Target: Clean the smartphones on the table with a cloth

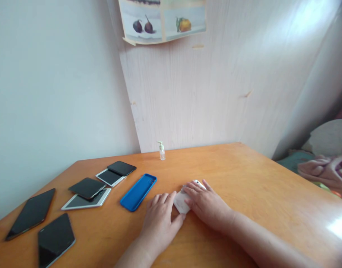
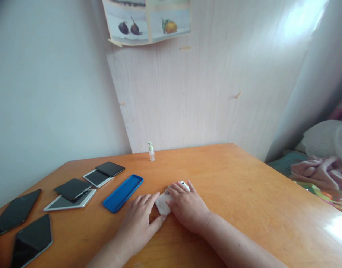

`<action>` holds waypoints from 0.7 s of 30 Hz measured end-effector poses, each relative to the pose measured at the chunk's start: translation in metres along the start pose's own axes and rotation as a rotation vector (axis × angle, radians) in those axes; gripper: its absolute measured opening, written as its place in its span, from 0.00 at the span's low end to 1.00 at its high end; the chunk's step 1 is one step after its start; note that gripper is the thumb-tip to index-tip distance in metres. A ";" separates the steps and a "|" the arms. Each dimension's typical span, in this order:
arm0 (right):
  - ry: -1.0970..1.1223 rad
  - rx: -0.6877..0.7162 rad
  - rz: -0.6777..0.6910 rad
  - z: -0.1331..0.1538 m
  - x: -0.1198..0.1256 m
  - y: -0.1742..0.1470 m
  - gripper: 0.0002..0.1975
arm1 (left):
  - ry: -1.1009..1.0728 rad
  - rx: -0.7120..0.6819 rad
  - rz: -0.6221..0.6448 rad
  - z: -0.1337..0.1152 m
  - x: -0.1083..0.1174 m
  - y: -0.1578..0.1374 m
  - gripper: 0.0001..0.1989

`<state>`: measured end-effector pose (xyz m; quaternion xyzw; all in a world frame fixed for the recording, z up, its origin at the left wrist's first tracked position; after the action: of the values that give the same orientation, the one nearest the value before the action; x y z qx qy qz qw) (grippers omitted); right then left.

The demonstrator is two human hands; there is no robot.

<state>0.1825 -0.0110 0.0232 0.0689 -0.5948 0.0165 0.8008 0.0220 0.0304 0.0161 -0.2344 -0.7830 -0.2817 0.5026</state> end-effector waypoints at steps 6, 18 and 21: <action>-0.023 -0.062 0.009 -0.006 -0.005 0.006 0.28 | -0.004 -0.001 -0.029 0.003 -0.004 0.001 0.33; -0.056 -0.226 -0.094 -0.031 -0.005 0.016 0.26 | -0.012 0.001 -0.056 0.007 -0.007 0.001 0.37; -0.076 -0.131 -0.082 -0.013 -0.009 0.008 0.27 | -0.009 -0.004 -0.056 0.007 -0.007 0.001 0.36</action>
<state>0.1913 -0.0005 0.0112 0.0411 -0.6213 -0.0581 0.7804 0.0206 0.0357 0.0076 -0.2148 -0.7911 -0.2959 0.4904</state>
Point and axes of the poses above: each hand's wrist, its own y-axis towards the middle knuckle, its own x-axis out of the back of the hand, z = x × y, the point moved 5 cm from there along y, towards the middle knuckle
